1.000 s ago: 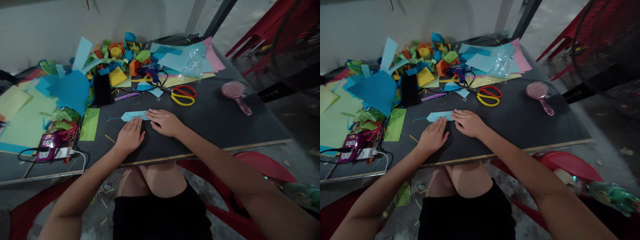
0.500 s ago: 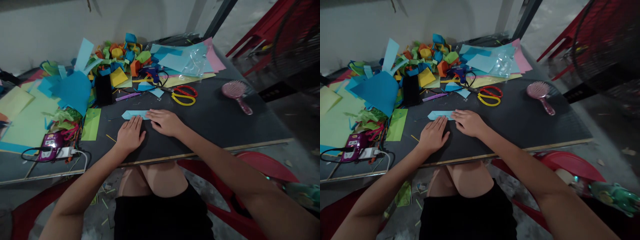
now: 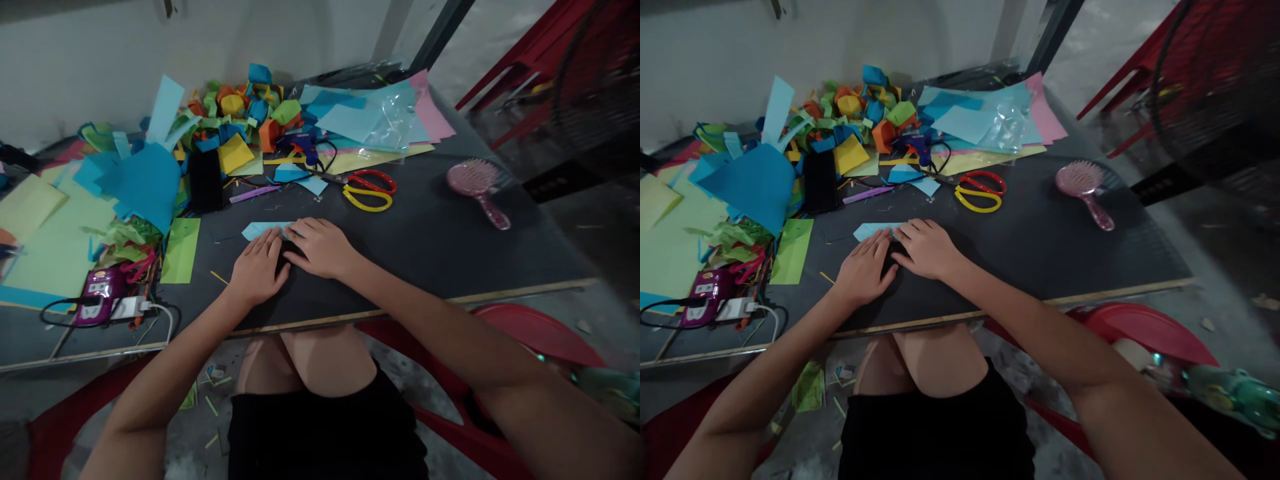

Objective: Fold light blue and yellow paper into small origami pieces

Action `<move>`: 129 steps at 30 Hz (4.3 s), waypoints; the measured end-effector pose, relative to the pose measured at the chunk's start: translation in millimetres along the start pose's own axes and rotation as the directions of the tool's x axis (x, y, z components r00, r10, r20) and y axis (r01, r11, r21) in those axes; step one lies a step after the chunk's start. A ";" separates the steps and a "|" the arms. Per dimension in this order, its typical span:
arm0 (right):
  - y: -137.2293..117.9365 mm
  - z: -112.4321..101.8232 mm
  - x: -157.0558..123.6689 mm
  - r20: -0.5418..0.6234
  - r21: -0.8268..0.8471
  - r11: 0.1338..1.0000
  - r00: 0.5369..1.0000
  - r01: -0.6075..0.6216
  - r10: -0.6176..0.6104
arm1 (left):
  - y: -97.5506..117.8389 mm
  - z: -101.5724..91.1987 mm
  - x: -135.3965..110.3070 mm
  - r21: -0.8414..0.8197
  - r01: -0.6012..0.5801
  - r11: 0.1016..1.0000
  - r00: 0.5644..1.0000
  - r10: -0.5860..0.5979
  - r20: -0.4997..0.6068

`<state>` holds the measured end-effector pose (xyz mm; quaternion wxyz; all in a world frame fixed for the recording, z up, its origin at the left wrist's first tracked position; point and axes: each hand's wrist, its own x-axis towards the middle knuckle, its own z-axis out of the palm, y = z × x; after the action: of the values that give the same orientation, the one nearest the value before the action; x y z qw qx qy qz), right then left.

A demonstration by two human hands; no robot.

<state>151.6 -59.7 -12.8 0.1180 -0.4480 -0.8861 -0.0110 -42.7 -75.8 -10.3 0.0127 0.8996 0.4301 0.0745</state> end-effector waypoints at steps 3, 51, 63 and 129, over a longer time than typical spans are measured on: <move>1.5 1.8 -5.3 -0.001 0.029 0.999 1.000 0.027 -0.027 | -1.3 0.2 0.1 -0.015 0.008 1.000 1.000 -0.008 0.017; 62.4 12.5 43.7 -0.174 0.312 0.889 0.940 0.336 -0.294 | -85.1 -1.9 65.8 -0.344 0.147 0.927 0.977 -0.190 -0.096; 45.2 13.1 32.6 -0.191 0.107 0.942 0.936 0.318 -0.295 | -38.6 -18.1 54.1 -0.191 0.323 0.927 0.944 -0.329 0.001; 50.8 4.6 32.8 -0.148 0.592 0.806 0.982 -0.006 0.116 | -29.1 -19.9 52.5 -0.237 0.256 0.937 0.959 -0.276 -0.056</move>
<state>172.4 -2.7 -14.5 0.3291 -0.4150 -0.8169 0.2282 -35.6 -17.6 13.3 0.1066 0.8216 0.5365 0.1606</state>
